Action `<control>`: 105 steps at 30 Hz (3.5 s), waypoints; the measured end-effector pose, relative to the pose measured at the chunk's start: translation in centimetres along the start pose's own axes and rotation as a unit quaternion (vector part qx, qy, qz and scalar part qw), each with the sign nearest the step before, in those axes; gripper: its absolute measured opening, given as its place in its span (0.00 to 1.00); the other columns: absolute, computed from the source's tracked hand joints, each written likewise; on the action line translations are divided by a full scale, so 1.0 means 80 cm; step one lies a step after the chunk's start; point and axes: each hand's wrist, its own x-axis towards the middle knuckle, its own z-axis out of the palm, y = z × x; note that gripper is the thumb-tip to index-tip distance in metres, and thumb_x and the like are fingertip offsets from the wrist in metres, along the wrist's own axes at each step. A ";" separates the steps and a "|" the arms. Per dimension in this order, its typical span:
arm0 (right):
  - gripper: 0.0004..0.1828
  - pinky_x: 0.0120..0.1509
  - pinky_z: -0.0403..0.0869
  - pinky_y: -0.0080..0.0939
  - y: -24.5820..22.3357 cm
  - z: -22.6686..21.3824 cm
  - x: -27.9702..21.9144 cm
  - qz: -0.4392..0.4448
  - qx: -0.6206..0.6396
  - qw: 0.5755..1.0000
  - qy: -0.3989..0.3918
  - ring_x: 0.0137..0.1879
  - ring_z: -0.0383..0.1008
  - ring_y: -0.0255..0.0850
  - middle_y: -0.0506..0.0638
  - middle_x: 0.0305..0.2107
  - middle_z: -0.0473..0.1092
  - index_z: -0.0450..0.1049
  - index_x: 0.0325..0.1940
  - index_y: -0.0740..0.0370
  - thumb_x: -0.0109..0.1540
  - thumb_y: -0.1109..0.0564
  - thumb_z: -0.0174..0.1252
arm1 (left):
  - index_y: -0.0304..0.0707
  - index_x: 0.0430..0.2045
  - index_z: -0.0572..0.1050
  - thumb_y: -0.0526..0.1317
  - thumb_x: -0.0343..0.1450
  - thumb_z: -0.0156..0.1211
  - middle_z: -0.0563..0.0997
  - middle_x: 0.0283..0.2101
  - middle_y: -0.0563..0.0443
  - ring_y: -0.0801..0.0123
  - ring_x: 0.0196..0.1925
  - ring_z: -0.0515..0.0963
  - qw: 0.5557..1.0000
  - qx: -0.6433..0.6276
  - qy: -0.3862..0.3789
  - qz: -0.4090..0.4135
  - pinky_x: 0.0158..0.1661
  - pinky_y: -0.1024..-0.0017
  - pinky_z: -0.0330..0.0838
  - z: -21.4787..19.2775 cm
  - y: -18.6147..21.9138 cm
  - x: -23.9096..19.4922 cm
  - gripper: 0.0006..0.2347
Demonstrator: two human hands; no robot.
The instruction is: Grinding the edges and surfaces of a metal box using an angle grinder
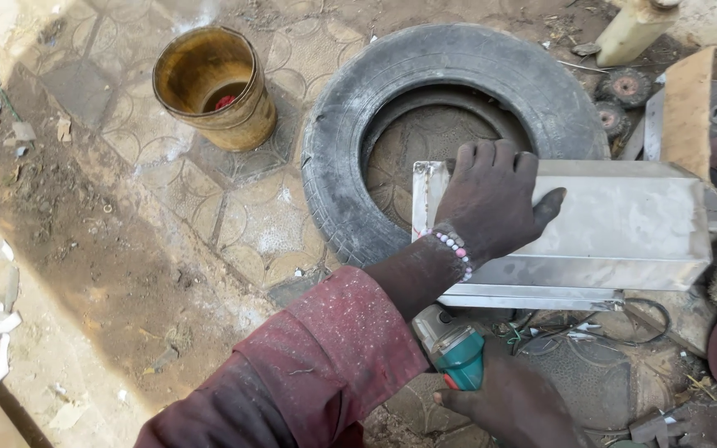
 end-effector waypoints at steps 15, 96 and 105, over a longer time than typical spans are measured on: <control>0.44 0.58 0.74 0.34 0.081 -0.110 -0.116 -0.041 0.310 0.950 -0.008 0.51 0.79 0.33 0.37 0.49 0.81 0.75 0.63 0.40 0.42 0.50 0.77 | 0.38 0.36 0.78 0.62 0.74 0.42 0.81 0.39 0.36 0.42 0.42 0.77 0.992 0.032 -0.121 0.003 0.46 0.45 0.64 -0.007 -0.010 0.013 0.26; 0.28 0.36 0.79 0.45 0.313 -0.094 0.014 -0.130 0.720 0.554 0.397 0.31 0.80 0.46 0.56 0.24 0.73 0.70 0.44 0.63 0.53 0.48 0.79 | 0.28 0.37 0.63 0.26 0.59 0.62 0.70 0.33 0.31 0.31 0.36 0.83 0.361 -0.643 0.321 -0.594 0.43 0.39 0.85 -0.042 0.061 0.035 0.17; 0.27 0.34 0.80 0.45 0.317 -0.097 0.002 -0.098 0.722 0.535 0.428 0.30 0.80 0.42 0.53 0.24 0.73 0.71 0.43 0.61 0.52 0.51 0.79 | 0.34 0.32 0.70 0.33 0.60 0.65 0.78 0.17 0.33 0.47 0.12 0.83 0.749 -0.476 0.103 -0.449 0.14 0.58 0.85 -0.078 0.091 0.120 0.11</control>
